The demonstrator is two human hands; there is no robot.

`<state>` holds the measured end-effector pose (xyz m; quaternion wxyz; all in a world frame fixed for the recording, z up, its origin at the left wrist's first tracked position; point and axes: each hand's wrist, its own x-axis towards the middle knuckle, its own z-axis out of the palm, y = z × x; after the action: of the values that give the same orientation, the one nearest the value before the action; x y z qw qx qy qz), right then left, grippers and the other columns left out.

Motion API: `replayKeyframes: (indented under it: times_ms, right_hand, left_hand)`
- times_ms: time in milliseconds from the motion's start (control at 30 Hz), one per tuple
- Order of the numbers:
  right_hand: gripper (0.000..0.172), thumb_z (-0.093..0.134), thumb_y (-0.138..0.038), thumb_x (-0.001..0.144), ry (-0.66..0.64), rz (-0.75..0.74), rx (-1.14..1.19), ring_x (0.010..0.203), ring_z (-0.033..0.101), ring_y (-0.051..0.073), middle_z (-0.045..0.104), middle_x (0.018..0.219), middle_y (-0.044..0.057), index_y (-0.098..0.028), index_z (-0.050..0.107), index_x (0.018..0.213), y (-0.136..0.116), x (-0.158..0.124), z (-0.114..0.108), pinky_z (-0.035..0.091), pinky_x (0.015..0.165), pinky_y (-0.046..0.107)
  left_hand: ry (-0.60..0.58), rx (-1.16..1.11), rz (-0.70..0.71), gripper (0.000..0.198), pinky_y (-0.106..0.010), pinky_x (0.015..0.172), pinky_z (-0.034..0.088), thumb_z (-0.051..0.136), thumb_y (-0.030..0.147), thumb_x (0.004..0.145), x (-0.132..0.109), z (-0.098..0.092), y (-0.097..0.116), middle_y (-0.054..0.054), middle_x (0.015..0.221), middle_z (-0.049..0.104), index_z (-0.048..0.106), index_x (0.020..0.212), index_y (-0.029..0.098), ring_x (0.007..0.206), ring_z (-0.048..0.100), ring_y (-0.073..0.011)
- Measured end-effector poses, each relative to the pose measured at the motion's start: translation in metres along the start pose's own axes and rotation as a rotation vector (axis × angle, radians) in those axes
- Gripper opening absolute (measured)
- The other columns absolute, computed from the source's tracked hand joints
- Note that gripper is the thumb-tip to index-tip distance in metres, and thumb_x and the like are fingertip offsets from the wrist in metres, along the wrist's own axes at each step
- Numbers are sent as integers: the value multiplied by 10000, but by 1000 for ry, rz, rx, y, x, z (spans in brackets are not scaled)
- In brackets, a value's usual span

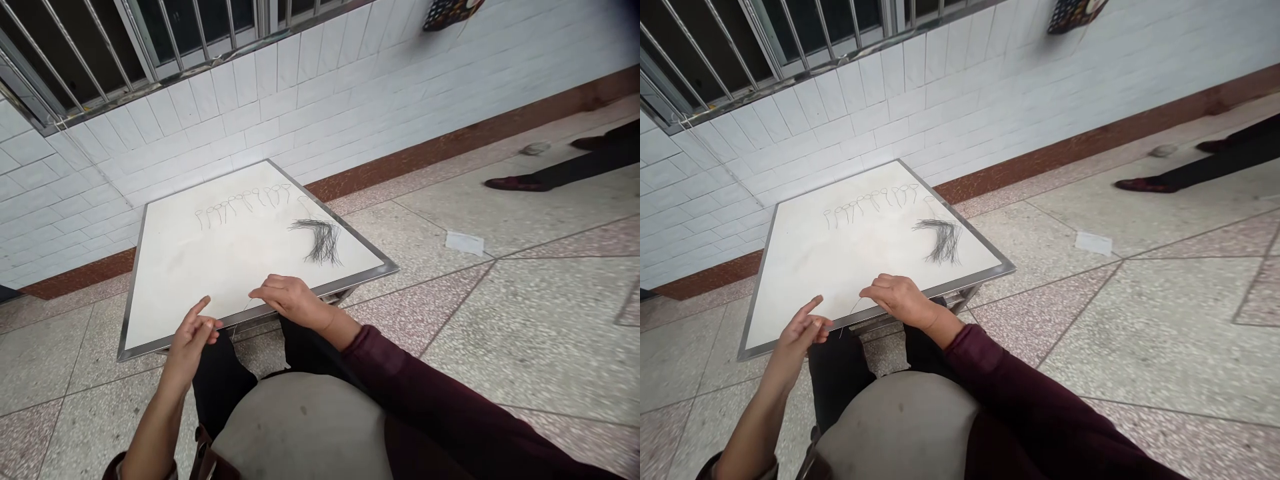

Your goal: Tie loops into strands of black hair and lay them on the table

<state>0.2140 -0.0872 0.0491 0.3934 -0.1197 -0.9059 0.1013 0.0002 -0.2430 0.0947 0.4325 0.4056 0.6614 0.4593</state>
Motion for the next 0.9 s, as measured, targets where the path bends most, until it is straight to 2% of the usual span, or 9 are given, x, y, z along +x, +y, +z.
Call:
replayKeyframes:
  times_ms: [133,233,333,533,733,900]
  right_hand:
    - [240,426,-159,970,-38,-43,-21,718,575,136,623,738,29,-199,639,1072,-11,3,5,459,648,241]
    - [215,454,-188,966,-24,26,-4,722,590,138,637,764,34,-195,621,1100,-16,3,4,462,634,238]
    - [173,489,-195,946,3,138,58,751,613,143,666,828,50,-186,614,1065,-19,3,5,477,643,239]
    - [161,483,-138,898,60,247,186,773,621,152,677,849,52,-190,616,975,-26,3,15,491,685,257]
    - [131,490,-147,892,102,378,245,700,584,132,652,789,24,-187,611,919,-34,4,20,447,659,239]
    - [122,479,-170,894,166,529,338,557,475,105,538,624,-36,-193,591,852,-43,5,25,371,543,213]
  left_hand:
    - [-122,-66,76,636,-319,806,490,612,436,847,14,31,7,-75,948,701,429,1404,188,808,630,-162]
    - [-112,-113,97,630,-301,779,499,657,397,820,20,44,7,-64,902,705,464,1381,186,796,638,-162]
    - [-85,-128,93,647,-285,746,511,681,377,800,21,48,5,-64,897,707,469,1380,186,783,647,-161]
    - [-34,-132,101,702,-299,742,538,721,384,759,19,48,5,-104,1059,708,468,1392,214,754,651,-150]
    - [2,-18,151,595,-323,789,536,654,330,817,15,54,9,-98,1116,702,486,1381,242,823,655,-170]
    - [22,78,167,546,-328,786,525,613,292,838,15,54,6,-88,1135,699,500,1371,260,709,645,-139]
